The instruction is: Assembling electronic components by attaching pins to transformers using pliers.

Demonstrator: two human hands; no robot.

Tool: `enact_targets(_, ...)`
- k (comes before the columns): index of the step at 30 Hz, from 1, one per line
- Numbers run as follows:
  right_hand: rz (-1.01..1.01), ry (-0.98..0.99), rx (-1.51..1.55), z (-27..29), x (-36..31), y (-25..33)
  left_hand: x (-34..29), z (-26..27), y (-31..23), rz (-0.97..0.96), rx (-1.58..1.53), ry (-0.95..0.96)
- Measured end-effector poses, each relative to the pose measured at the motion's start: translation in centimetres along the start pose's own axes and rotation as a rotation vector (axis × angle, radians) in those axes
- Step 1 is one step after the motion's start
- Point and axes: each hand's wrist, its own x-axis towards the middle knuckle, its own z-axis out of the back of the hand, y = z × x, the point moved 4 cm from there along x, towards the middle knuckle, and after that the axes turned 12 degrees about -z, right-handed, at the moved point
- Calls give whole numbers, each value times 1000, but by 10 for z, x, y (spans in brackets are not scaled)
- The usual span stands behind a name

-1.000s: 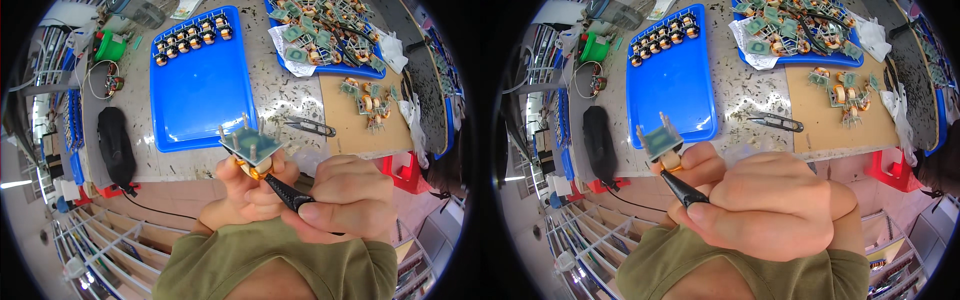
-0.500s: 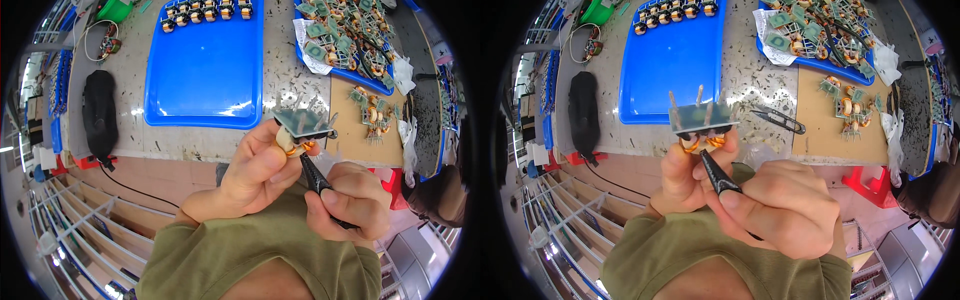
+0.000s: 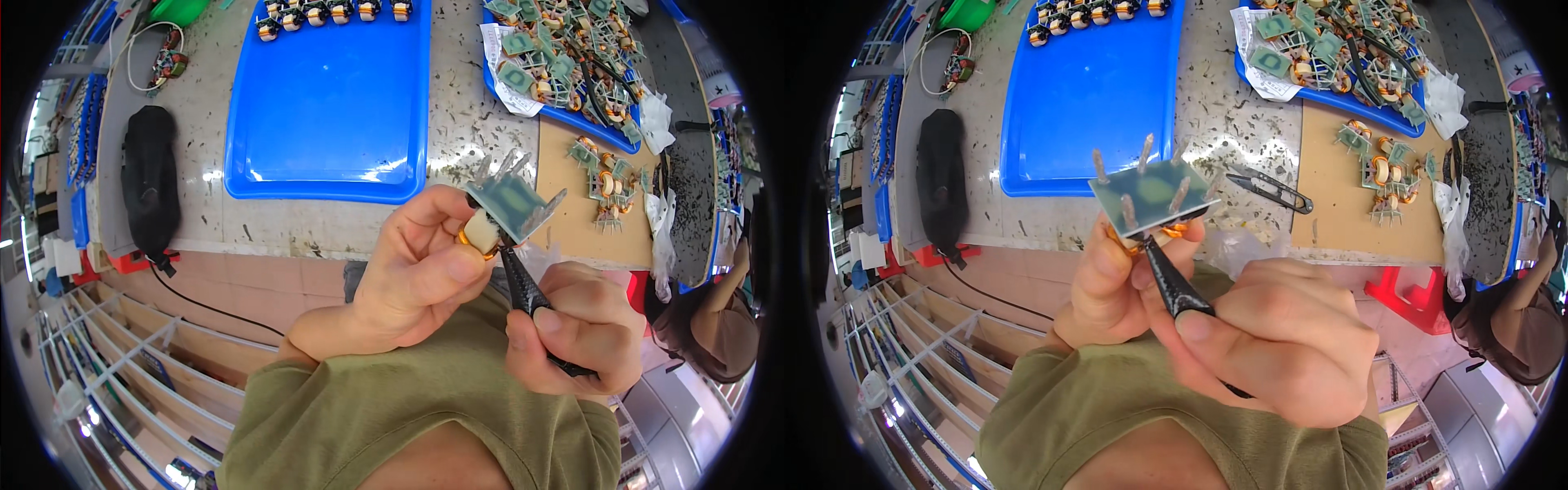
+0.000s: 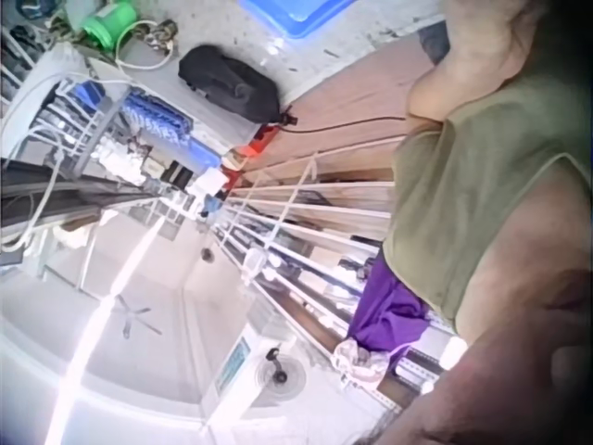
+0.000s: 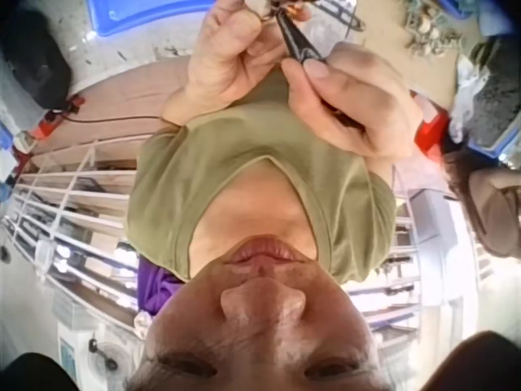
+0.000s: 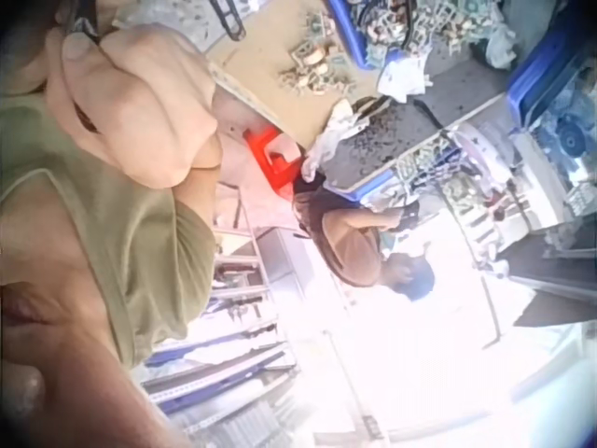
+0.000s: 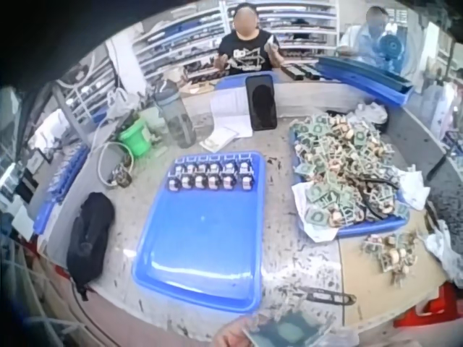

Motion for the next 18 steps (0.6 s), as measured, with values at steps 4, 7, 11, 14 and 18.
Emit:
enact_targets(4,-21,60,-3,0,-1,0,0,-2,0,1,-33,-3)
enact_targets(7,-54,-11,-14,1,-2,2,0,-1,0,19,5,-3)
enact_targets(11,-75,-5,-17,2,-3,0,1,-2,0,23,28,-20)
enact_targets(14,-79,3,-8,3,-3,0,1,-1,1,51,2,5)
enact_targets(18,-102,1,-2,3,-4,-1,2,-4,2,33,35,-28)
